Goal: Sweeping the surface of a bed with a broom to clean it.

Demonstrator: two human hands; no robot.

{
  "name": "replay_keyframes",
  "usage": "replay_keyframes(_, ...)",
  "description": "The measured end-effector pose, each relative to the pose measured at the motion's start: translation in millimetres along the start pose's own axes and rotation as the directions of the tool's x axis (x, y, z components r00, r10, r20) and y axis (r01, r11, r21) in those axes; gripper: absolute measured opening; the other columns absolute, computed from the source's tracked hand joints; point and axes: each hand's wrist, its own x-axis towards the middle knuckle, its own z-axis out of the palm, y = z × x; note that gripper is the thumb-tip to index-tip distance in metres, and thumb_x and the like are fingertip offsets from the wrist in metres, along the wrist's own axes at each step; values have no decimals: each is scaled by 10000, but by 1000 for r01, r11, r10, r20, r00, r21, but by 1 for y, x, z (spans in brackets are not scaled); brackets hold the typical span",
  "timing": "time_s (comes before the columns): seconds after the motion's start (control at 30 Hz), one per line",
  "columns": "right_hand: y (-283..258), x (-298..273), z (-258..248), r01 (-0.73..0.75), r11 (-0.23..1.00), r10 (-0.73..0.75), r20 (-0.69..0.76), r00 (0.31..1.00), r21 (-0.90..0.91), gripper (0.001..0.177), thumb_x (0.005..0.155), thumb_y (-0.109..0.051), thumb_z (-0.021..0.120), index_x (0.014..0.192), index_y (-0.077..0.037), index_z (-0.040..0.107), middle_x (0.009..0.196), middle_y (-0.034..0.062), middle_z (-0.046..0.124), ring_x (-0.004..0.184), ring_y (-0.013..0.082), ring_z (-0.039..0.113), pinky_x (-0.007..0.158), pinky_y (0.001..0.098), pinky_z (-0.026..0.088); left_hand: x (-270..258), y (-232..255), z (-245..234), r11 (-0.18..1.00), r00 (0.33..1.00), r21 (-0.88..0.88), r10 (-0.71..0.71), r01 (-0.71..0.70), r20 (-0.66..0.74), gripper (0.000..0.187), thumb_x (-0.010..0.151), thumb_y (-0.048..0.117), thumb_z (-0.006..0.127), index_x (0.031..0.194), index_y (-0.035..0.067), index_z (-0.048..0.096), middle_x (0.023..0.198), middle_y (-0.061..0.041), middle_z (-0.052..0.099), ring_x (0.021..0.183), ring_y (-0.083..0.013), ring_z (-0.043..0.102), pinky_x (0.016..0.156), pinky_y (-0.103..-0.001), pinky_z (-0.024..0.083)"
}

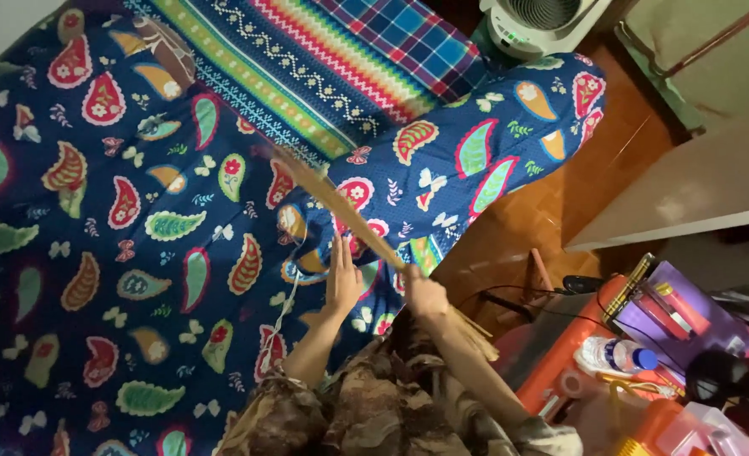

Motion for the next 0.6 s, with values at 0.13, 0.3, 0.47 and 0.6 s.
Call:
replay_keyframes(0.13, 69, 39, -2, -85, 991, 96, -106, 990, 105, 285, 1036, -390, 329, 1255, -251, 448, 1098, 151, 722, 963, 392, 756, 839, 552, 599, 5, 7, 9, 999, 1000, 41, -1, 1, 4, 755, 822, -53, 557, 1527, -135, 299, 1629, -343, 194, 1498, -449, 272, 1239, -422, 278)
replay_keyframes(0.3, 133, 56, -27, -355, 789, 493, -172, 853, 502, 384, 1062, -474, 383, 1244, -157, 502, 1038, 234, 730, 994, 469, 722, 844, 588, 565, 14, 16, 9, 1000, 1000, 14, -7, 7, 22, 716, 827, -40, 559, 1500, -151, 342, 1622, -355, 208, 1480, -466, 299, 1216, -440, 311)
replay_keyframes(0.47, 98, 53, -34, -302, 771, 487, -214, 847, 561, 282, 1051, -421, 442, 1146, -166, 517, 992, 201, 742, 983, 454, 724, 865, 572, 567, 27, 19, 24, 1000, 1000, 27, -1, 1, -14, 746, 821, -22, 562, 1526, -115, 336, 1619, -335, 240, 1472, -443, 334, 1189, -437, 357)
replay_keyframes(0.6, 44, 32, -35, -118, 948, 164, -136, 977, 297, 174, 1012, -277, 416, 1156, -192, 463, 1079, 201, 735, 1006, 438, 730, 884, 569, 584, 43, 42, 17, 996, 999, 84, 7, -4, -33, 729, 818, -20, 573, 1507, -117, 355, 1618, -325, 258, 1475, -423, 347, 1190, -430, 370)
